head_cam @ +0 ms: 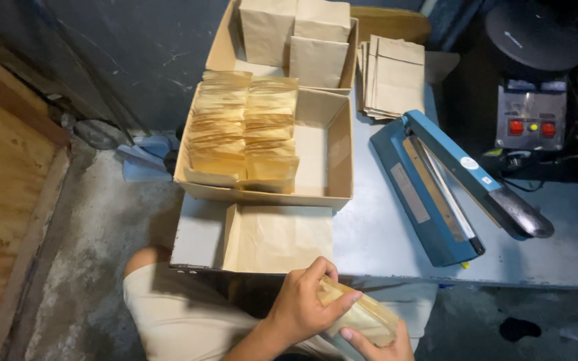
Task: Organizing and opening paper bags from a storage box on a table
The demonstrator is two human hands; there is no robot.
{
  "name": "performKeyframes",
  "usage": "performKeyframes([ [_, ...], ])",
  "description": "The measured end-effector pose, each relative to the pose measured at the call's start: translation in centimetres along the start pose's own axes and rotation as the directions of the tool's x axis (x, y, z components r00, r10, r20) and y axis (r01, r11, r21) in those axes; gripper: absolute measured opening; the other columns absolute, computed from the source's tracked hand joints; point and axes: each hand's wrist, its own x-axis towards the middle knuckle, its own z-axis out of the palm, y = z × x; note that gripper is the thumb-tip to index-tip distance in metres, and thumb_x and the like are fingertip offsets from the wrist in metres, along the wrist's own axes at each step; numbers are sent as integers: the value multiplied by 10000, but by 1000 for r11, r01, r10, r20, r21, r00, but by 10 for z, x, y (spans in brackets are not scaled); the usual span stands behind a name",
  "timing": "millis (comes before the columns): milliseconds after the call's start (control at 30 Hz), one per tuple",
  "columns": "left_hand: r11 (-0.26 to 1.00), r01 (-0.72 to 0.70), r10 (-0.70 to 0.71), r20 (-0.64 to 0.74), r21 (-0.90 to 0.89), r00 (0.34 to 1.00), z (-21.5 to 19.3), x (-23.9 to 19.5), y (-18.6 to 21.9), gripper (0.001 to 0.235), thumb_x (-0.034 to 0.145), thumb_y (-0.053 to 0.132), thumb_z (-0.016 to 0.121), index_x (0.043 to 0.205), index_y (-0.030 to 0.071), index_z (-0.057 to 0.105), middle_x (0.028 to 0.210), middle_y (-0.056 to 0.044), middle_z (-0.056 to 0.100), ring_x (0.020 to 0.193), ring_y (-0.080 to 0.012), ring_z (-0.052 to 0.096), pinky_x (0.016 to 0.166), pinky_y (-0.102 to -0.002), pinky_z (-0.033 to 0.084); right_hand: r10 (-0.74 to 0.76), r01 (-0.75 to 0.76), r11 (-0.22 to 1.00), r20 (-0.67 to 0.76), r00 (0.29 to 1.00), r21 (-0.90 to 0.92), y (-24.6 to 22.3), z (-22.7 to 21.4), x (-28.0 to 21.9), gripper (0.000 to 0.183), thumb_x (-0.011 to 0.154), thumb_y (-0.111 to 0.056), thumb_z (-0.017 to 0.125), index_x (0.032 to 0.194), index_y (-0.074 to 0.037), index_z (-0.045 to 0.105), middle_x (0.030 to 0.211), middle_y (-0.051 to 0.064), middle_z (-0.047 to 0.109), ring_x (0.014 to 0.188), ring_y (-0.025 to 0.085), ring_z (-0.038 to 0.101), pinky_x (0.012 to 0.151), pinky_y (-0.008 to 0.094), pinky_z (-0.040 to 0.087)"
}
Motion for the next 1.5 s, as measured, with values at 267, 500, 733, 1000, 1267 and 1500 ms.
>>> performKeyframes([
  [267,995,35,-45,104,93,994,15,9,6,428,848,507,760,910,141,548,671,-35,641,579,-279,664,583,-384,483,-305,298,952,133,943,73,11,-5,3,598,668,-138,901,1229,12,759,1150,148,848,1103,204,761,962,348,588],
  [500,989,-14,-12,176,149,984,22,14,10,554,822,621,745,960,128,531,735,-74,666,620,-319,668,597,-404,490,-59,66,963,-35,998,260,-3,6,-5,588,645,57,859,1216,107,729,909,258,822,739,267,734,623,345,560],
  [733,824,-39,124,-113,566,986,13,59,8,597,879,693,675,975,124,522,743,-74,627,659,-357,669,507,-507,491,24,1,881,-46,999,473,-61,25,-19,558,689,113,745,1242,177,703,1191,294,779,1122,376,713,1029,485,540],
  [1000,385,140,-80,-118,912,990,26,80,-15,527,704,484,827,1011,153,556,990,-101,636,941,-313,605,707,-446,533,-679,688,722,117,725,-72,68,-12,17,449,739,-106,886,1180,-132,804,1388,202,678,1314,269,638,1109,339,454],
  [1267,353,71,154,-133,933,979,14,47,-36,231,780,59,664,942,158,532,866,-59,580,750,-256,610,584,-366,524,219,-87,766,-131,967,637,-67,43,-27,431,727,171,705,1153,220,665,1059,341,733,952,430,683,851,563,562],
  [1500,460,57,252,-192,886,949,-35,28,-15,67,896,105,610,948,97,567,895,-107,580,816,-322,565,680,-438,488,59,15,808,-107,993,589,-35,47,-13,426,676,147,766,1094,204,705,1030,308,767,920,384,714,842,519,594],
])
